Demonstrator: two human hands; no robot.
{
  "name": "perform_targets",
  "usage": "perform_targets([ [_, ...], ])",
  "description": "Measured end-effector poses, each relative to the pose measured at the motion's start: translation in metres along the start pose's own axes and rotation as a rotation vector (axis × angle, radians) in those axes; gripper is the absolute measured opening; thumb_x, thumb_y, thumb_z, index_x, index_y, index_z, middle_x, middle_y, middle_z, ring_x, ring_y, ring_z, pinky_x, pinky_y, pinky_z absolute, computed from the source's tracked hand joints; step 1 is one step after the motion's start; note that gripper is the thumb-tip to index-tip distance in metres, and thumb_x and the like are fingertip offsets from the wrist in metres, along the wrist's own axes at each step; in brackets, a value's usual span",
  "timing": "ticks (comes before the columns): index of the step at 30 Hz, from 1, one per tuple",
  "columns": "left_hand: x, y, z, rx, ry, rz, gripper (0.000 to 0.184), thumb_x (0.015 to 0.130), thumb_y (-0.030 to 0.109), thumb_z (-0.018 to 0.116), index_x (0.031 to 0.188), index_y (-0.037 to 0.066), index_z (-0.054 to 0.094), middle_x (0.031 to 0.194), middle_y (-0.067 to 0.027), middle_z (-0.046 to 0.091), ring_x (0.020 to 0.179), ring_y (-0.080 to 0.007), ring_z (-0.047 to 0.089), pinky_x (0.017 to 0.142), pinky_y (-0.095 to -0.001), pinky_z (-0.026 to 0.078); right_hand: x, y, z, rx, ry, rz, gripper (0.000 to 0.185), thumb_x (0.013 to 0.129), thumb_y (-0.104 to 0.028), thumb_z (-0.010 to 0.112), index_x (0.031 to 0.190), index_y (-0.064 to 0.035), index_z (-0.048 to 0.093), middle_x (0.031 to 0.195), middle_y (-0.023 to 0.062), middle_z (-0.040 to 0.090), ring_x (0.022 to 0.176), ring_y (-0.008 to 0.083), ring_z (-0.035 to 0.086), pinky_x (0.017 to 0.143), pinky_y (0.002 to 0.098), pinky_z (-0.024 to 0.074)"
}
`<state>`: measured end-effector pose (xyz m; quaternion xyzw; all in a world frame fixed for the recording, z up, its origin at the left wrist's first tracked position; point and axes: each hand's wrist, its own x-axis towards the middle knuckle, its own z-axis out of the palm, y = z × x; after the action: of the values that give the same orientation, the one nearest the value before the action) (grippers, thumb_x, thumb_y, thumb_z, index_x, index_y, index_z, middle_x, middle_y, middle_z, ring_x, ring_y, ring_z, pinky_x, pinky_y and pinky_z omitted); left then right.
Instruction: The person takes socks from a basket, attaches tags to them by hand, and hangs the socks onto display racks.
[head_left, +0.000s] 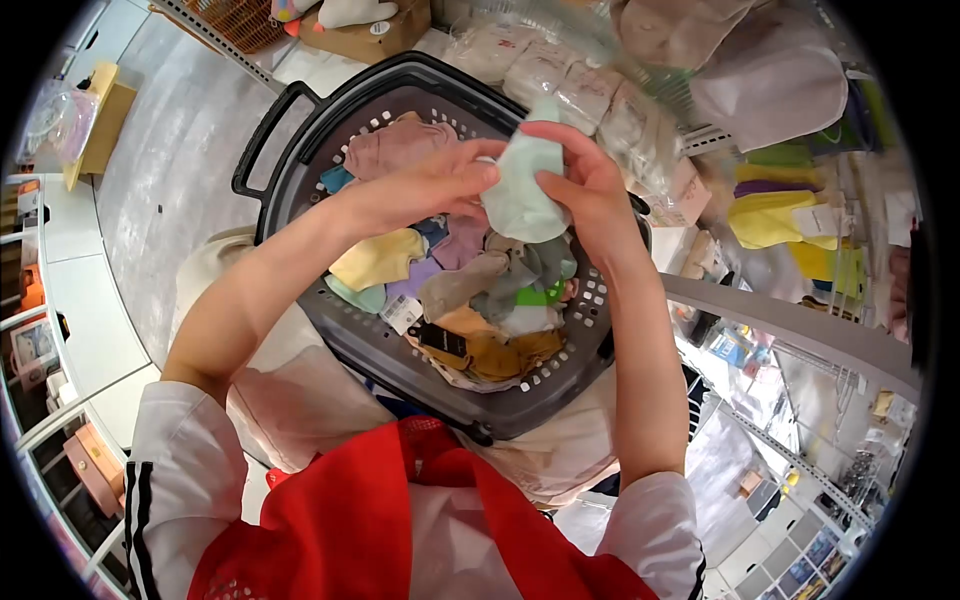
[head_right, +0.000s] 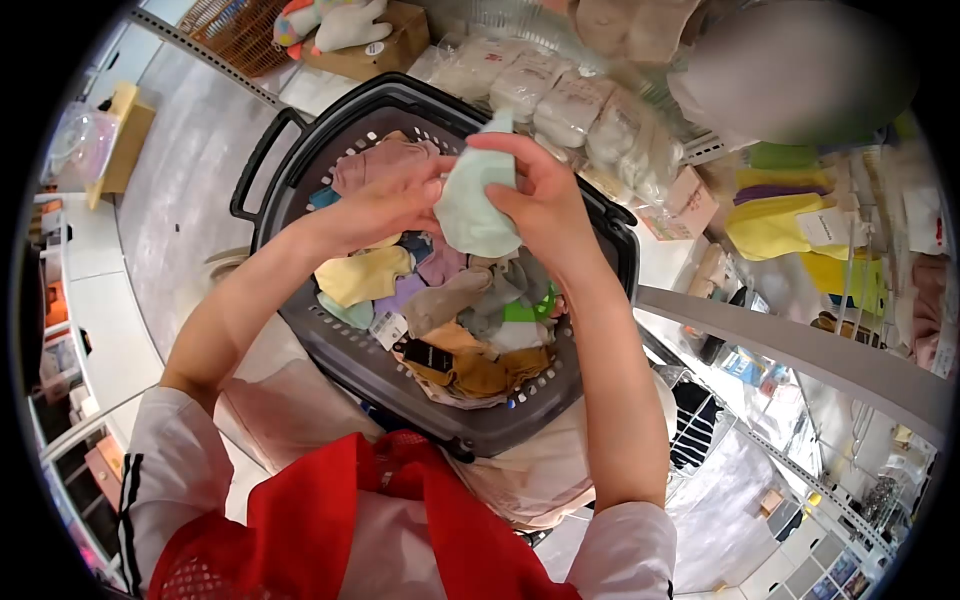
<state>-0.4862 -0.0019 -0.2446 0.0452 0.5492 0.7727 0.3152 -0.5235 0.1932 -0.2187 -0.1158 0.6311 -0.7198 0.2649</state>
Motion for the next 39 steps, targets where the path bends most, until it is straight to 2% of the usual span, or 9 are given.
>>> perform_targets([
  [9, 0.005, 0.004, -0.030, -0.148, 0.390, 0.138, 0.037, 0.087, 0.013, 0.052, 0.120, 0.002, 0.042, 0.107, -0.0037, 0.054, 0.097, -0.0123, 0.054, 0.087, -0.0270, 0.043, 0.012, 0.018, 0.003, -0.131, 0.061, 0.010, 0.043, 0.079, 0.002, 0.049, 0.121, -0.0027, 0.044, 0.111, 0.0073, 0.053, 0.098, 0.0135, 0.052, 0.085, 0.0255, 0.0415],
  [13, 0.006, 0.008, -0.033, -0.147, 0.406, 0.202, 0.034, 0.088, 0.016, 0.051, 0.118, 0.002, 0.043, 0.107, -0.0035, 0.054, 0.096, -0.0119, 0.054, 0.087, -0.0272, 0.043, 0.020, 0.025, -0.006, 0.000, 0.111, 0.062, 0.038, 0.086, -0.010, 0.051, 0.122, -0.0027, 0.044, 0.107, 0.0081, 0.055, 0.094, 0.0129, 0.055, 0.078, 0.0247, 0.0457],
  [16, 0.006, 0.012, -0.033, -0.218, 0.432, 0.215, 0.032, 0.089, 0.019, 0.051, 0.116, 0.003, 0.044, 0.105, -0.0030, 0.055, 0.095, -0.0116, 0.054, 0.087, -0.0275, 0.043, 0.018, 0.020, 0.009, 0.217, 0.206, 0.226, 0.029, 0.088, -0.019, 0.051, 0.109, 0.0009, 0.052, 0.092, 0.0053, 0.059, 0.075, 0.0076, 0.054, 0.065, 0.0204, 0.0429],
  [19, 0.004, 0.016, -0.035, -0.252, 0.438, 0.218, 0.031, 0.089, 0.020, 0.050, 0.115, 0.004, 0.046, 0.103, -0.0026, 0.056, 0.094, -0.0113, 0.054, 0.087, -0.0271, 0.043, 0.016, 0.020, -0.008, 0.349, -0.242, 0.394, 0.030, 0.089, -0.029, 0.050, 0.098, -0.0012, 0.057, 0.078, 0.0002, 0.059, 0.059, 0.0034, 0.049, 0.051, 0.0175, 0.0356],
  [22, 0.001, 0.020, -0.036, -0.301, 0.452, 0.227, 0.030, 0.089, 0.021, 0.050, 0.114, 0.005, 0.047, 0.102, -0.0025, 0.057, 0.094, -0.0112, 0.054, 0.087, -0.0268, 0.043, 0.010, 0.020, 0.007, 0.076, -0.186, 0.390, 0.028, 0.088, -0.031, 0.052, 0.088, -0.0042, 0.058, 0.066, -0.0044, 0.053, 0.047, 0.0015, 0.038, 0.043, 0.0175, 0.0254],
  [29, 0.001, 0.029, -0.082, -0.289, 0.553, 0.446, 0.034, 0.090, 0.022, 0.048, 0.116, 0.002, 0.044, 0.111, -0.0059, 0.055, 0.102, -0.0156, 0.052, 0.093, -0.0315, 0.039, 0.015, 0.022, -0.009, -0.127, -0.168, 0.337, 0.019, 0.085, -0.024, 0.056, 0.085, -0.0050, 0.057, 0.058, -0.0065, 0.046, 0.049, 0.0011, 0.036, 0.045, 0.0162, 0.0267],
  [34, -0.001, 0.032, -0.095, -0.397, 0.503, 0.374, 0.036, 0.090, 0.023, 0.047, 0.118, 0.001, 0.042, 0.114, -0.0078, 0.053, 0.103, -0.0175, 0.053, 0.091, -0.0324, 0.040, 0.010, 0.076, -0.015, -0.911, -0.226, 0.126, 0.014, 0.077, -0.016, 0.057, 0.081, -0.0034, 0.059, 0.060, 0.0033, 0.055, 0.052, 0.0174, 0.049, 0.051, 0.0267, 0.0389],
  [38, 0.001, 0.029, -0.076, -0.108, 0.517, 0.297, 0.035, 0.089, 0.023, 0.047, 0.117, 0.002, 0.044, 0.110, -0.0055, 0.055, 0.099, -0.0148, 0.054, 0.087, -0.0300, 0.041, -0.014, 0.141, 0.004, -1.438, -0.110, -0.351, 0.014, 0.072, -0.011, 0.053, 0.077, -0.0021, 0.061, 0.068, 0.0131, 0.060, 0.065, 0.0323, 0.057, 0.065, 0.0392, 0.0470],
  [39, 0.001, 0.028, -0.073, -0.032, 0.552, 0.283, 0.035, 0.089, 0.024, 0.047, 0.116, 0.002, 0.045, 0.109, -0.0047, 0.055, 0.098, -0.0140, 0.054, 0.086, -0.0294, 0.041, -0.017, 0.147, 0.011, -1.496, -0.244, -0.294, 0.014, 0.072, -0.011, 0.052, 0.076, -0.0018, 0.061, 0.070, 0.0132, 0.060, 0.067, 0.0326, 0.058, 0.067, 0.0397, 0.0472],
])
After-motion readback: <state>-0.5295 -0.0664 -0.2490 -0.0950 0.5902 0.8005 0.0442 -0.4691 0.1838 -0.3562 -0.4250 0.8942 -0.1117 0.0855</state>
